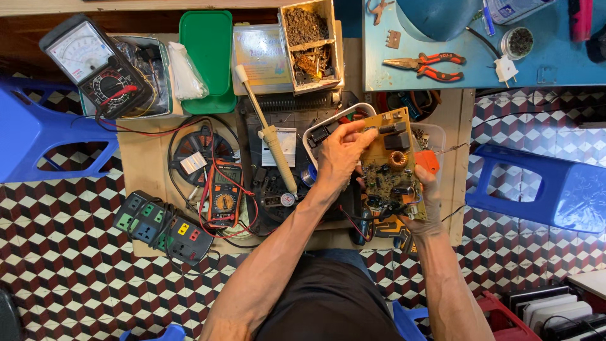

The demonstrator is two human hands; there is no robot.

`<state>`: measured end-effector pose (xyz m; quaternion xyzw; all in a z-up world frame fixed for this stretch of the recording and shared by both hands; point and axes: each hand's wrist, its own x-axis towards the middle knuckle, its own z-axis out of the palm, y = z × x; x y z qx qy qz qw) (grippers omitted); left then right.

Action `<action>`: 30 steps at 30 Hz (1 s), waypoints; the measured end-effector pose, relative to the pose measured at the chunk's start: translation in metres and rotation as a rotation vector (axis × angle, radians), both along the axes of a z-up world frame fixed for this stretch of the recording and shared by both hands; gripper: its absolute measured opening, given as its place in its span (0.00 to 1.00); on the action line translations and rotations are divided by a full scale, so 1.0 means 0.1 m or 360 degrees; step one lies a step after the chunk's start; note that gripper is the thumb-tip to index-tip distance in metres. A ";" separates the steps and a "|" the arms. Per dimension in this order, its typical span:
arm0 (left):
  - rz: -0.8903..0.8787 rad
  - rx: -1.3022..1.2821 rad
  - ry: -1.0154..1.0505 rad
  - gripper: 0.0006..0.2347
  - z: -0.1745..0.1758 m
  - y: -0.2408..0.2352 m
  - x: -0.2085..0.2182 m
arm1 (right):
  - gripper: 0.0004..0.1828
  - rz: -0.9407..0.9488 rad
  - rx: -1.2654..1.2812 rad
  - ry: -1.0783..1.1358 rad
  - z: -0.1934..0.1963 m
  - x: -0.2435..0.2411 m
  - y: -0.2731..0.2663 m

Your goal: The person uses a hot air rework station to heat and reflow solder joints on a green printed circuit board. They hold the board with one hand and direct hot air with the other, occasionally rotating the board to access different areas.

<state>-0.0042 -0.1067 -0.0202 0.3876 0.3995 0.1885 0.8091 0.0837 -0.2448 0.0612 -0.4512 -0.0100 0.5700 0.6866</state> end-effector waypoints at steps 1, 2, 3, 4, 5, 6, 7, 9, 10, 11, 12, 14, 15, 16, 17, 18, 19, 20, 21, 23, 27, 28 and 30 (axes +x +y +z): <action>0.0032 -0.0005 -0.0013 0.23 0.00 0.02 0.01 | 0.43 0.0024 -0.0009 -0.0044 0.02 0.00 0.02; 0.0063 -0.0010 -0.0026 0.23 0.00 0.04 0.03 | 0.43 0.0048 -0.0019 -0.0089 0.04 -0.02 0.03; 0.0099 -0.0010 -0.0042 0.24 0.00 0.06 0.04 | 0.43 0.0061 -0.0009 -0.0089 0.05 -0.02 0.05; 0.0083 -0.0023 -0.0005 0.24 0.00 0.08 0.04 | 0.43 0.0074 0.0001 -0.0089 0.05 -0.03 0.06; 0.0065 -0.0038 0.0033 0.24 0.00 0.08 0.03 | 0.43 0.0085 0.0009 -0.0089 0.04 -0.03 0.06; 0.0047 -0.0053 0.0071 0.25 0.00 0.09 0.03 | 0.43 0.0115 0.0012 -0.0093 0.03 -0.03 0.06; 0.0049 -0.0069 0.0071 0.25 -0.01 0.09 0.02 | 0.43 0.0144 0.0013 -0.0098 0.02 -0.03 0.06; 0.0056 -0.0098 0.0071 0.25 -0.04 0.09 0.02 | 0.43 0.0167 0.0005 -0.0106 0.00 -0.03 0.04; 0.0051 -0.0099 0.0077 0.25 -0.05 0.08 0.02 | 0.42 0.0161 -0.0003 -0.0109 -0.01 -0.03 0.03; 0.0049 -0.0100 0.0085 0.25 -0.07 0.08 0.02 | 0.42 0.0157 -0.0011 -0.0111 -0.01 -0.03 0.03; 0.0046 -0.0100 0.0092 0.25 -0.09 0.08 0.02 | 0.41 0.0149 -0.0019 -0.0122 -0.01 -0.03 0.03; 0.0072 -0.0108 0.0097 0.25 -0.12 0.06 0.01 | 0.40 0.0129 -0.0037 -0.0145 0.00 -0.06 0.04; 0.0081 -0.0115 0.0100 0.25 -0.14 0.05 0.01 | 0.39 0.0117 -0.0021 -0.0131 0.00 -0.08 0.04; 0.0110 -0.0132 0.0080 0.24 -0.16 0.03 0.01 | 0.39 0.0105 -0.0004 -0.0118 0.01 -0.09 0.05; 0.0141 -0.0146 0.0058 0.23 -0.17 0.01 0.02 | 0.38 0.0095 0.0015 -0.0106 0.01 -0.10 0.06; 0.0172 -0.0160 0.0037 0.23 -0.19 0.00 0.02 | 0.37 0.0076 0.0020 -0.0117 0.02 -0.11 0.07; 0.0181 -0.0146 0.0029 0.22 -0.19 -0.01 0.03 | 0.37 0.0056 0.0026 -0.0127 0.02 -0.13 0.08; 0.0189 -0.0132 0.0022 0.21 -0.20 -0.01 0.03 | 0.37 0.0036 0.0031 -0.0136 0.02 -0.15 0.10; 0.0197 -0.0119 0.0012 0.21 -0.21 -0.01 0.03 | 0.36 0.0030 0.0038 -0.0131 0.03 -0.16 0.11; 0.0182 -0.0113 0.0063 0.20 -0.21 -0.01 0.04 | 0.36 0.0017 0.0050 -0.0121 0.05 -0.16 0.11; 0.0156 -0.0109 0.0078 0.21 -0.19 0.01 0.04 | 0.35 -0.0012 0.0080 -0.0102 0.06 -0.16 0.11; 0.0171 -0.0121 0.0062 0.21 -0.18 0.01 0.04 | 0.35 -0.0032 0.0061 -0.0084 0.05 -0.16 0.10; 0.0203 -0.0144 0.0027 0.21 -0.17 0.00 0.04 | 0.33 -0.0093 0.0036 -0.0034 0.03 -0.15 0.09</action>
